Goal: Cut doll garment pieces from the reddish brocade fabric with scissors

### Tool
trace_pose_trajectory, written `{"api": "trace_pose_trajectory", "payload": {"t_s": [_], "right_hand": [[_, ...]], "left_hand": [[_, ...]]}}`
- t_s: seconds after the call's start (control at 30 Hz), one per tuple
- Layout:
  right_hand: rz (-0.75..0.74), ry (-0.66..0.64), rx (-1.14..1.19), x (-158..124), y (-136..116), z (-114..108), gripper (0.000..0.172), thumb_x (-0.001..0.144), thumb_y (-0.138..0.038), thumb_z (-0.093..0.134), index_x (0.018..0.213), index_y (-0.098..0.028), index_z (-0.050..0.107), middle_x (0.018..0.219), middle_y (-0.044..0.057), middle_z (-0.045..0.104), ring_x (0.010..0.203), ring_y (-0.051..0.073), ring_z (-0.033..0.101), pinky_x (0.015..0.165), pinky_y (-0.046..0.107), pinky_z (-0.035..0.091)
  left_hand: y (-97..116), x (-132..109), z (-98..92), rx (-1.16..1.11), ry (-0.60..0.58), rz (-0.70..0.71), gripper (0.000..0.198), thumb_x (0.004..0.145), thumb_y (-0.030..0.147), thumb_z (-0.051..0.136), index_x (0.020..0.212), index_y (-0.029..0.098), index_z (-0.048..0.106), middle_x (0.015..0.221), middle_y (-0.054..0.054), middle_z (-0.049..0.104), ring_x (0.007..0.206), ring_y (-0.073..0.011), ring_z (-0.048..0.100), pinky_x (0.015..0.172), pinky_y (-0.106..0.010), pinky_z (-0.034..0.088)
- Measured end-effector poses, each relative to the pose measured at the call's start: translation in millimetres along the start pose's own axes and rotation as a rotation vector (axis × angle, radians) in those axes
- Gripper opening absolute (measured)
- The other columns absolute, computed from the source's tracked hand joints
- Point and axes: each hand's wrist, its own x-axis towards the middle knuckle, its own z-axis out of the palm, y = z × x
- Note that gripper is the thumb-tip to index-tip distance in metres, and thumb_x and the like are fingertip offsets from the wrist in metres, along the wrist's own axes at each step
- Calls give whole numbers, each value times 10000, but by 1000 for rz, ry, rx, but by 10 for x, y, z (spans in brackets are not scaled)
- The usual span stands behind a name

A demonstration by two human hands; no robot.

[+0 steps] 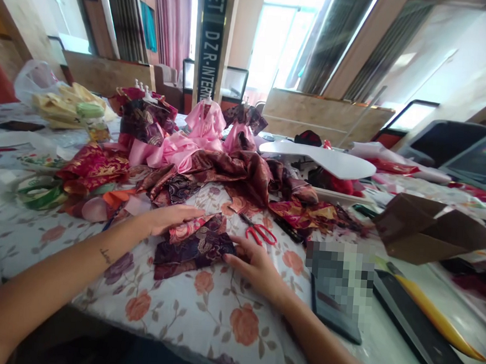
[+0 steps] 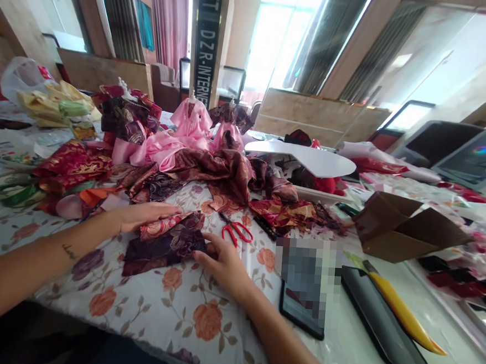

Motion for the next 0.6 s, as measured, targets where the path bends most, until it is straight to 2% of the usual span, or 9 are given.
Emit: {"api": "trace_pose_trajectory", "payload": {"t_s": [0.03, 0.1, 0.17, 0.27, 0.33, 0.43, 0.53, 0.6], "right_hand": [[-3, 13, -7, 13, 4, 33, 393, 814, -346, 614, 1164, -171, 573, 566, -62, 452, 506, 115, 439, 465, 224, 337], [-7, 49, -20, 27, -16, 81, 347, 805, -274, 610, 1133, -167, 573, 546, -82, 379, 487, 98, 377, 457, 218, 293], [-13, 71, -19, 19, -62, 99, 373, 789, -219, 602, 1155, -177, 547, 554, -90, 361, 496, 98, 364, 468, 218, 285], [-41, 78, -26, -13, -124, 95, 388, 773, -171, 579, 1155, -196, 512, 572, -91, 362, 521, 106, 375, 488, 219, 295], [-54, 89, -66, -33, -144, 98, 326, 789, -193, 571, 1110, -201, 520, 579, -88, 358, 527, 110, 376, 491, 222, 300], [-47, 117, -174, -48, -148, 122, 263, 799, -204, 576, 1061, -201, 549, 576, -84, 365, 524, 114, 386, 496, 228, 312], [-54, 100, -256, -55, -134, 143, 259, 779, -144, 565, 1030, -207, 576, 581, -72, 406, 536, 122, 419, 506, 232, 336], [-64, 84, -277, -58, -120, 145, 280, 762, -122, 562, 1025, -214, 589, 604, -56, 462, 558, 130, 458, 521, 233, 368]], "left_hand": [[-18, -11, -30, 23, -43, -13, 459, 786, 343, 601, 1167, 87, 595, 910, -61, 693, 799, -169, 639, 678, -249, 489], [-54, -48, -56, 80, -126, -35, 769, 634, 268, 734, 1337, 132, 454, 1000, -62, 667, 739, -158, 626, 631, -232, 473], [-83, -80, -40, 245, -145, -18, 959, 547, 165, 737, 1420, 184, 340, 1056, -67, 649, 682, -157, 610, 590, -235, 452], [-101, -90, 31, 554, -56, 96, 843, 598, 129, 597, 1407, 204, 373, 1111, -88, 648, 826, -223, 622, 685, -280, 451], [-96, -73, 65, 541, 3, 106, 726, 634, 144, 545, 1353, 189, 451, 1099, -93, 654, 911, -246, 607, 733, -292, 439], [-78, -46, 53, 369, -27, 15, 564, 704, 205, 496, 1266, 160, 530, 901, -58, 668, 743, -191, 597, 626, -259, 416], [-79, -52, 3, 306, -78, -49, 466, 773, 305, 463, 1195, 144, 576, 649, 11, 572, 537, -127, 495, 504, -224, 337], [-98, -68, -18, 275, -89, -73, 469, 794, 389, 470, 1181, 151, 587, 592, 39, 508, 501, -110, 441, 485, -217, 301]]}}
